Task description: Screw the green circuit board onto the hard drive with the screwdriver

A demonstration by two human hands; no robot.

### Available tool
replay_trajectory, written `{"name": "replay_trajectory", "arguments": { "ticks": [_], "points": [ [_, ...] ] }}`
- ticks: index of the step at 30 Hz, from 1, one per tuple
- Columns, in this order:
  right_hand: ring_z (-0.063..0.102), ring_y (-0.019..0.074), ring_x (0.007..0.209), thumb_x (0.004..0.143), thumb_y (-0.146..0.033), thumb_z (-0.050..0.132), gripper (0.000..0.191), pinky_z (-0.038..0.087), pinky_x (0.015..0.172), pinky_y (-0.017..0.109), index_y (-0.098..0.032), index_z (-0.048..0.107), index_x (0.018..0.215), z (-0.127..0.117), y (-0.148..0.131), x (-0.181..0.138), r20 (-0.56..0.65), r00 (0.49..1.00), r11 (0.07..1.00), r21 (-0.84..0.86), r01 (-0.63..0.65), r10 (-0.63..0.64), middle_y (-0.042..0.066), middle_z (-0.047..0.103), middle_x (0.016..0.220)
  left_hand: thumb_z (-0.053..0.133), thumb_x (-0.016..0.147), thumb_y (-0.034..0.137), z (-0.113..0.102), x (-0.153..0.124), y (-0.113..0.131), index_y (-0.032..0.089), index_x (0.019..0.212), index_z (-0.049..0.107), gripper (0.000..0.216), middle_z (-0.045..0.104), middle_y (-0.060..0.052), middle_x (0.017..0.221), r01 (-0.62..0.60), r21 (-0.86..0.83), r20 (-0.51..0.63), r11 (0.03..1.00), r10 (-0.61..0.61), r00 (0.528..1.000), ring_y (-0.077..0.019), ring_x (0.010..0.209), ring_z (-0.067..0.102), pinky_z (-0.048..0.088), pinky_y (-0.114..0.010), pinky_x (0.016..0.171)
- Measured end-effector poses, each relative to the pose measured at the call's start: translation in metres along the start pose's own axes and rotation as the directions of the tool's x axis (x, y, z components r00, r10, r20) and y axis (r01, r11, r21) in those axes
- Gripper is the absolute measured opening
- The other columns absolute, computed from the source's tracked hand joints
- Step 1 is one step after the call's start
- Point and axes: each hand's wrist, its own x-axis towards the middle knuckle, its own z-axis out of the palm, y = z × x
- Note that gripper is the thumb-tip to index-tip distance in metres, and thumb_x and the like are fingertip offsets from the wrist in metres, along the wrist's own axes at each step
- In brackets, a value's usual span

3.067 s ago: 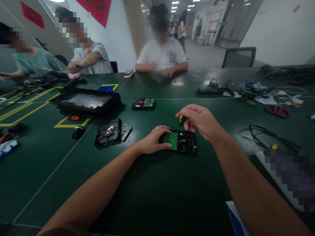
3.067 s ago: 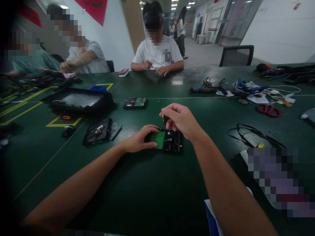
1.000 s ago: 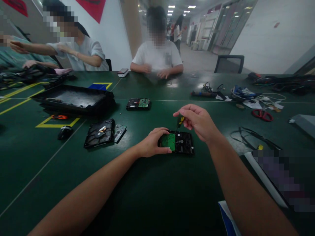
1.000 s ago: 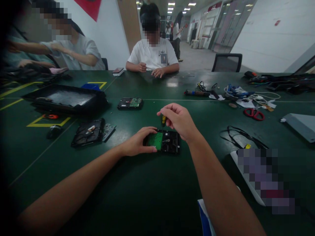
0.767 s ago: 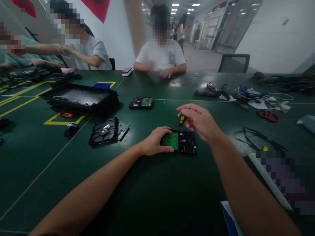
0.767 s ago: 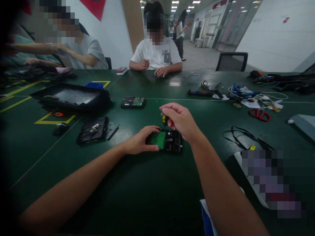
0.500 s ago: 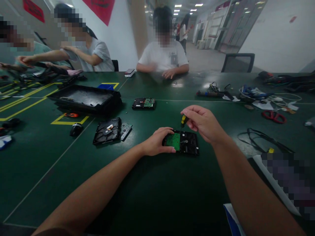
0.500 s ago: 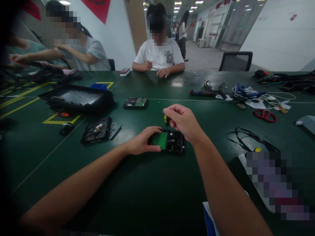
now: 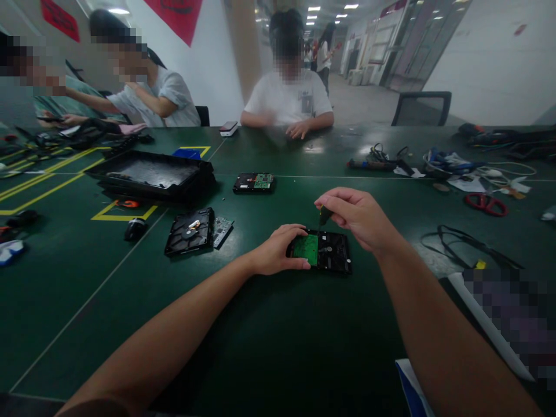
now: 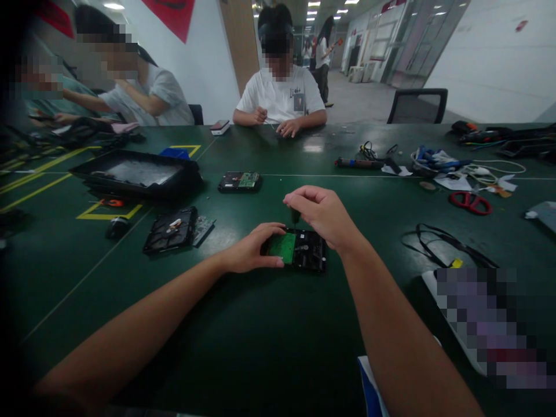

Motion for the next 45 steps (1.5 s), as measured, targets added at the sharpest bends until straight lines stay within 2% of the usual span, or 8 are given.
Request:
{"name": "replay_trajectory", "arguments": {
  "ticks": [4,9,13,20,27,33,40,45],
  "points": [
    [0.041,0.0084,0.055,0.083,-0.04,0.081,0.022,0.028,0.048,0.025,-0.019,0.073,0.081,-0.0009,-0.0009,-0.0009,-0.035,0.999,0.998,-0.068,0.017,-0.02,-0.001,0.063,0.071,0.084,0.081,0.052,0.0,0.0,-0.0002,0.024,0.14,0.055,0.071,0.053,-0.017,0.151,0.002,-0.006,0.004,1.0,-0.002,1.0,-0.037,0.144,0.046,0.039,-0.06,0.12],
    [0.04,0.0077,0.056,0.091,-0.043,0.073,0.025,0.028,0.049,0.026,-0.019,0.078,0.09,0.0017,-0.0008,-0.0012,0.048,0.999,0.999,-0.038,0.007,-0.005,0.005,0.075,0.093,0.084,0.082,0.052,0.0001,0.0,-0.0007,0.025,0.141,0.054,0.072,0.053,-0.016,0.151,-0.005,0.001,0.005,1.0,0.005,1.0,-0.0367,0.144,0.046,0.039,-0.06,0.12],
    [0.041,0.0077,0.056,0.094,-0.05,0.069,0.032,0.028,0.048,0.025,-0.019,0.079,0.095,0.0032,0.0006,-0.0004,0.04,0.999,1.0,0.001,-0.008,0.008,0.006,0.075,0.094,0.084,0.082,0.052,-0.0001,0.0001,-0.0001,0.024,0.141,0.054,0.072,0.054,-0.017,0.15,0.002,-0.002,0.007,1.0,-0.002,1.0,-0.0369,0.144,0.046,0.038,-0.06,0.12],
    [0.047,0.0084,0.057,0.092,-0.041,0.07,0.023,0.029,0.046,0.025,-0.02,0.079,0.097,0.0022,-0.0018,-0.0012,0.06,0.998,0.998,0.046,-0.037,0.034,0.006,0.074,0.096,0.083,0.081,0.053,-0.0012,-0.0001,0.0011,0.025,0.142,0.054,0.073,0.053,-0.016,0.152,0.002,-0.003,0.01,1.0,-0.002,1.0,-0.0372,0.145,0.046,0.038,-0.06,0.12],
    [0.043,0.0089,0.056,0.086,-0.047,0.079,0.026,0.031,0.046,0.024,-0.021,0.076,0.088,-0.0001,0.0006,-0.0009,0.027,1.0,0.999,-0.037,0.004,-0.003,0.0,0.066,0.076,0.083,0.082,0.052,-0.0026,-0.0003,0.0022,0.027,0.142,0.054,0.072,0.052,-0.015,0.153,0.012,-0.009,0.025,1.0,-0.012,1.0,-0.0369,0.146,0.045,0.038,-0.061,0.12],
    [0.053,0.0083,0.054,0.092,-0.052,0.072,0.03,0.035,0.041,0.023,-0.022,0.071,0.096,-0.0028,-0.0014,-0.0029,0.151,0.987,0.998,-0.042,-0.051,0.057,0.005,0.075,0.097,0.084,0.082,0.053,-0.001,-0.0007,0.0011,0.025,0.142,0.055,0.072,0.053,-0.016,0.152,0.004,-0.001,0.014,1.0,-0.004,1.0,-0.0369,0.145,0.046,0.038,-0.06,0.12],
    [0.057,0.0095,0.058,0.099,-0.053,0.061,0.036,0.042,0.044,0.024,-0.021,0.076,0.104,-0.0005,0.0031,-0.0003,0.161,0.984,0.997,0.009,-0.071,0.069,0.008,0.072,0.1,0.082,0.083,0.052,-0.0013,-0.0006,0.0036,0.023,0.143,0.053,0.073,0.052,-0.017,0.151,0.017,0.006,0.021,1.0,-0.017,1.0,-0.0365,0.144,0.046,0.038,-0.059,0.121],
    [0.048,0.0096,0.057,0.095,-0.05,0.068,0.03,0.033,0.045,0.024,-0.024,0.078,0.106,0.0,0.0016,-0.0015,0.119,0.993,0.999,-0.029,-0.016,0.02,0.001,0.065,0.079,0.082,0.083,0.053,-0.0014,-0.0007,0.0036,0.024,0.142,0.054,0.071,0.052,-0.017,0.152,0.011,0.004,0.019,1.0,-0.011,1.0,-0.0366,0.145,0.045,0.038,-0.06,0.121]
  ]
}}
